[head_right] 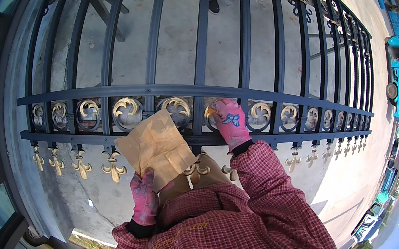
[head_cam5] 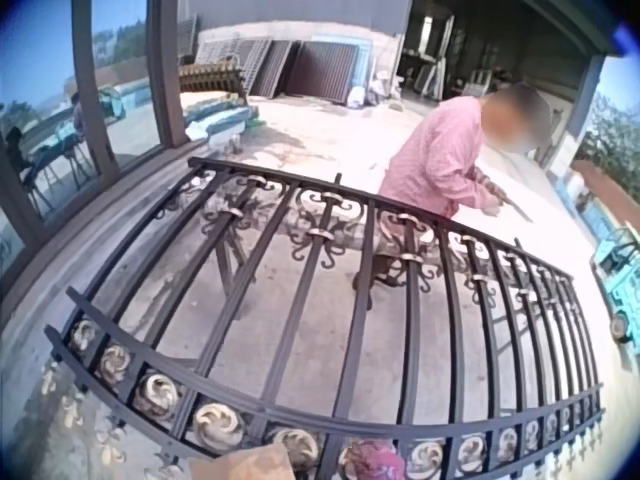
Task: The person rubs gold-colored decorative elements on a black metal gate with a cloth. They then move to a step, pick up a small container, and apply a substance to a white block using a stick before returning to the gate.
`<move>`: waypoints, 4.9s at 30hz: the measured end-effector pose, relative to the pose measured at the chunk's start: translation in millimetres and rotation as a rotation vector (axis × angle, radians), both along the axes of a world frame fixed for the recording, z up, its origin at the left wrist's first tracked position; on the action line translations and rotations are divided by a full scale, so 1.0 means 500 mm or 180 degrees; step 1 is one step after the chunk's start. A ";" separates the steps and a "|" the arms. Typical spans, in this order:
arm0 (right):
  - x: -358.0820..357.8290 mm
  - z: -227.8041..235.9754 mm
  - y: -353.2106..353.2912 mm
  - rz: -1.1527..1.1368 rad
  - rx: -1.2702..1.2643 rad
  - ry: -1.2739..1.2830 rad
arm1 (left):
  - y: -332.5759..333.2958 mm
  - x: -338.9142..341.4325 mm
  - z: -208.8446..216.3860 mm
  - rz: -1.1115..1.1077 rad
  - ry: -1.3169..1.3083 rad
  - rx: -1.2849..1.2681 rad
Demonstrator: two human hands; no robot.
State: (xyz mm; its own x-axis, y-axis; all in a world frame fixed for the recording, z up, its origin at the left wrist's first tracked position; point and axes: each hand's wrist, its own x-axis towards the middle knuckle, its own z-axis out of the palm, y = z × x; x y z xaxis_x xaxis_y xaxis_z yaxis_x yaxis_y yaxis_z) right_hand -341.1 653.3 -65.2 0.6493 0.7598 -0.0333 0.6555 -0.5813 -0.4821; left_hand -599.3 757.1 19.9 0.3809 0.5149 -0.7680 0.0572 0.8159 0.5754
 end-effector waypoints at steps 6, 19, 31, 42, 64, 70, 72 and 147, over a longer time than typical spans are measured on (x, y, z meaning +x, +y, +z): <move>0.010 0.019 -0.018 -0.0835 -0.0393 0.0429 | 0.003 0.004 0.010 0.0060 0.0023 0.0050; 0.010 0.031 -0.024 -0.0991 -0.0387 0.0332 | -0.008 -0.008 -0.017 -0.0130 0.0061 0.0253; 0.011 0.033 -0.044 -0.0794 -0.0688 0.0413 | 0.008 -0.007 -0.002 -0.0021 0.0009 0.0203; -0.132 0.188 0.076 -0.0114 0.1306 0.1897 | 0.083 -0.024 0.007 -0.0361 -0.0448 0.0045; -0.227 0.126 0.155 -0.1116 0.0652 0.0553 | 0.255 -0.161 0.026 -0.0828 -0.0218 -0.0008; -0.169 -0.020 0.192 -0.1739 0.0810 0.0653 | 0.262 -0.150 0.031 -0.0740 -0.0006 0.0111; -0.185 -0.011 0.208 -0.1212 0.0456 0.0480 | 0.266 -0.149 0.030 -0.0787 0.0111 0.0127; -0.398 0.211 0.392 0.1130 0.0832 0.1362 | 0.352 -0.219 0.029 -0.0874 -0.0631 0.0257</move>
